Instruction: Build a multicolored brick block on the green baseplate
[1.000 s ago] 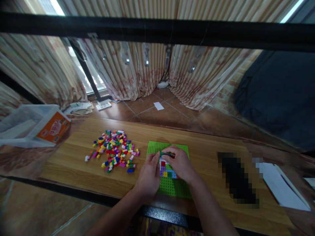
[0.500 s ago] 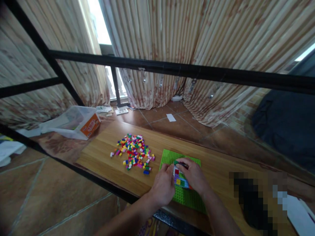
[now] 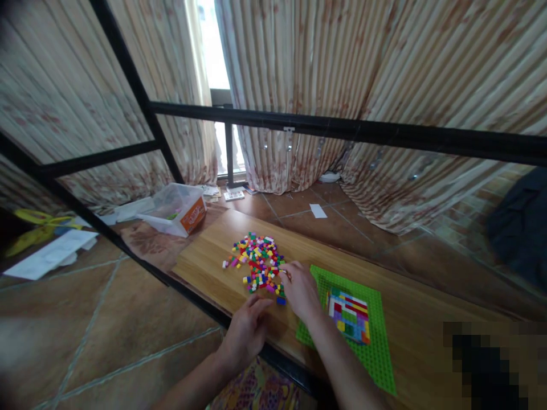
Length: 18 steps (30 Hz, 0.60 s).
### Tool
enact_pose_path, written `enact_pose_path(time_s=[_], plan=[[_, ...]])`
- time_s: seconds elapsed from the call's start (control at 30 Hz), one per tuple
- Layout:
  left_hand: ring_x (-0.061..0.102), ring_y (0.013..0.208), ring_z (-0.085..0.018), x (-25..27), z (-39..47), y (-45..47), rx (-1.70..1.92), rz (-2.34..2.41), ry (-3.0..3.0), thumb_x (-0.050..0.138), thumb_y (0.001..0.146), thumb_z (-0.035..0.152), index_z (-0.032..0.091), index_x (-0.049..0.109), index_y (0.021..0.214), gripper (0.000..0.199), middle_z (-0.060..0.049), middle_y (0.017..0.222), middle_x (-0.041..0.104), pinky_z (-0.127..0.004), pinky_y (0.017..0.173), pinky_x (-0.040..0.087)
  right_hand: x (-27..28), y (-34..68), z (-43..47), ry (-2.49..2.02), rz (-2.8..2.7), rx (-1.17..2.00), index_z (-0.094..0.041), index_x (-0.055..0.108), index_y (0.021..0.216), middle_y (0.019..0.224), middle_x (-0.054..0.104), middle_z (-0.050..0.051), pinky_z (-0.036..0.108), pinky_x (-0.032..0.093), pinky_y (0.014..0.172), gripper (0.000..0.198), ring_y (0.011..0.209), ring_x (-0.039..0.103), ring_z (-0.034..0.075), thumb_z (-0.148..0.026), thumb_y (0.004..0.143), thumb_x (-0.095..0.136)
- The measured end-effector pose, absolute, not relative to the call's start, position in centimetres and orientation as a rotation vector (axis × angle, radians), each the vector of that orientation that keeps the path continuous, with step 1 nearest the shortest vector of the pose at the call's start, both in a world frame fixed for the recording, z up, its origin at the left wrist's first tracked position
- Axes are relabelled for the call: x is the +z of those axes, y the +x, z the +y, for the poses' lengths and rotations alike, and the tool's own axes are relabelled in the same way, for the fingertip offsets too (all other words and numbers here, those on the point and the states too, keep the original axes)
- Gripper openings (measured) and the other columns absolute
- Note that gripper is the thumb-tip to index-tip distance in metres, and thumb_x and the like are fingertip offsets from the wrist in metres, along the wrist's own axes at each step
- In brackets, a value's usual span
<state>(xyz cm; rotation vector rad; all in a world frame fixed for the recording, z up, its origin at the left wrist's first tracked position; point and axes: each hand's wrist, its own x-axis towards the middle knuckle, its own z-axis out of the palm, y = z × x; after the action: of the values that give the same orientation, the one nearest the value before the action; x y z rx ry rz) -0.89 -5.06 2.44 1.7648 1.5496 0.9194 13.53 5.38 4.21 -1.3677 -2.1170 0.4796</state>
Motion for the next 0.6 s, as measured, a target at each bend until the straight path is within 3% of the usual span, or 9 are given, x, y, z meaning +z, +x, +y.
enact_pose_path(time_s=[0.23,0.4,0.6], plan=[[0.064,0.096,-0.019,1.7,-4.8,-4.8,0.966,1.689,1.679,0.048,0.083,0.007,0.019,0.066,0.108,0.033,-0.008,0.105,0.064,-0.032,0.088,0.052,2.8,7.7,7.6,-1.438,-2.341,0.41,-0.022,0.073,0.095,0.097,0.069,0.008,0.033,0.044,0.086,0.021,0.095,0.06,0.022,-0.02,0.089,0.054],[0.063,0.098,-0.019,1.5,-4.2,-5.8,0.948,1.723,1.658,0.047,0.085,0.009,0.019,0.065,0.11,0.033,-0.008,0.107,0.064,-0.032,0.09,0.05,3.1,4.5,8.5,-1.55,-2.357,0.398,-0.019,0.074,0.085,0.093,0.068,0.009,0.032,0.042,0.088,0.017,0.095,0.059,0.022,-0.024,0.086,0.058],[0.064,0.097,-0.019,1.5,-3.7,-5.8,0.91,1.752,1.631,0.049,0.082,0.008,0.02,0.066,0.105,0.03,-0.007,0.106,0.065,-0.03,0.089,0.05,2.9,2.1,8.7,-1.707,-2.304,0.354,-0.013,0.073,0.082,0.099,0.067,0.018,0.038,0.044,0.08,0.018,0.097,0.059,0.029,-0.019,0.084,0.056]])
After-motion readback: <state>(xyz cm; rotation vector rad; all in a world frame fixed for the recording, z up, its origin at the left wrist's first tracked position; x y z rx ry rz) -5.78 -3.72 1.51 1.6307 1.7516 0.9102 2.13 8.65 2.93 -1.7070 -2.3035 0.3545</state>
